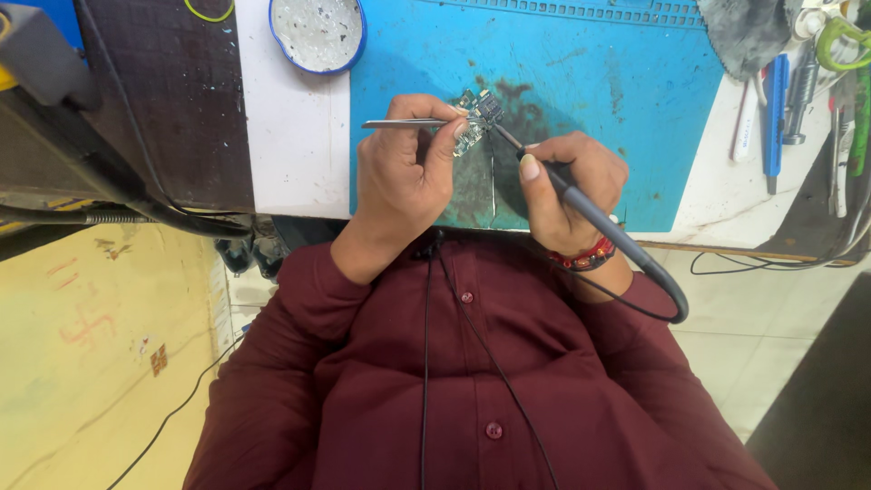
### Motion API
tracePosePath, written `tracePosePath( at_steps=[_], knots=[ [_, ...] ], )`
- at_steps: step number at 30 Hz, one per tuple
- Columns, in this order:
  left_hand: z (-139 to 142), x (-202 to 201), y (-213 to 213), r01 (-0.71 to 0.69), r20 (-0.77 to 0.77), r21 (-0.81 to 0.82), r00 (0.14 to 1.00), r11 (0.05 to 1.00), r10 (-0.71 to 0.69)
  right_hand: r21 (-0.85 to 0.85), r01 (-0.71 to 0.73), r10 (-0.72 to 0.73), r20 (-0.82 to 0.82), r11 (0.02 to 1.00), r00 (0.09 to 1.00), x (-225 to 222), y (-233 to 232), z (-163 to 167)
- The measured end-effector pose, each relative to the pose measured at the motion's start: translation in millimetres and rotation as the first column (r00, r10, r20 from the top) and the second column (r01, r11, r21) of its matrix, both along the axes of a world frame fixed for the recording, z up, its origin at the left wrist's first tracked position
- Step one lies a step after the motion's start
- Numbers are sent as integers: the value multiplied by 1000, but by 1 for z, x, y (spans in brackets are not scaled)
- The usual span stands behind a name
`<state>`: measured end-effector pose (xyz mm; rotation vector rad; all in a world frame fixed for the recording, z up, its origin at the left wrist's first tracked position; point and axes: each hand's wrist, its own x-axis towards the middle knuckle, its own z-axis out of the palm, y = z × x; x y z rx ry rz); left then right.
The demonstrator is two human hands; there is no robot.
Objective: The person uses a hot air rework station and a soldering iron to work on a small circuit board. They hold the board with tweezers, apply heat, and reposition components while soldering specific points on the board.
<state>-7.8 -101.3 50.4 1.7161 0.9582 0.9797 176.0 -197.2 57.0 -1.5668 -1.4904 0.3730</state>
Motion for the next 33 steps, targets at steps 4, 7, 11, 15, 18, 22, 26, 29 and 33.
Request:
tracePosePath(
  at_steps=[4,7,11,15,18,22,26,29,33],
  knots=[
    [1,0,1,11,-7,24,1000,1000,-11,-42,27,-30,-89,999,996,1,1,-2],
    [1,0,0,8,-12,16,1000,1000,-8,-15,15,-16,-65,1000,998,2,0,-4],
    [0,0,1,14,1,20,1000,1000,-14,-78,67,-83,-221,995,972,2,-4,-9],
    [-1,0,0,1,-9,25,1000,1000,-1,-131,96,-145,-442,987,885,5,-7,-13],
    [-1,0,0,4,-6,2,1000,1000,-4,-102,72,-111,-451,992,886,6,-7,-13],
    [0,0,0,6,7,6,1000,1000,-7,-45,4,-11,-165,999,986,5,-4,-9],
    [0,1,0,0,3,7,1000,1000,0,-33,17,-19,-78,999,997,2,-1,-3],
    [1,1,0,1,0,8,1000,1000,-1,-37,18,-21,-62,999,998,0,1,-1],
    [2,1,0,-1,3,17,1000,1000,1,-37,3,-4,-38,999,999,0,3,1]
  ],
)
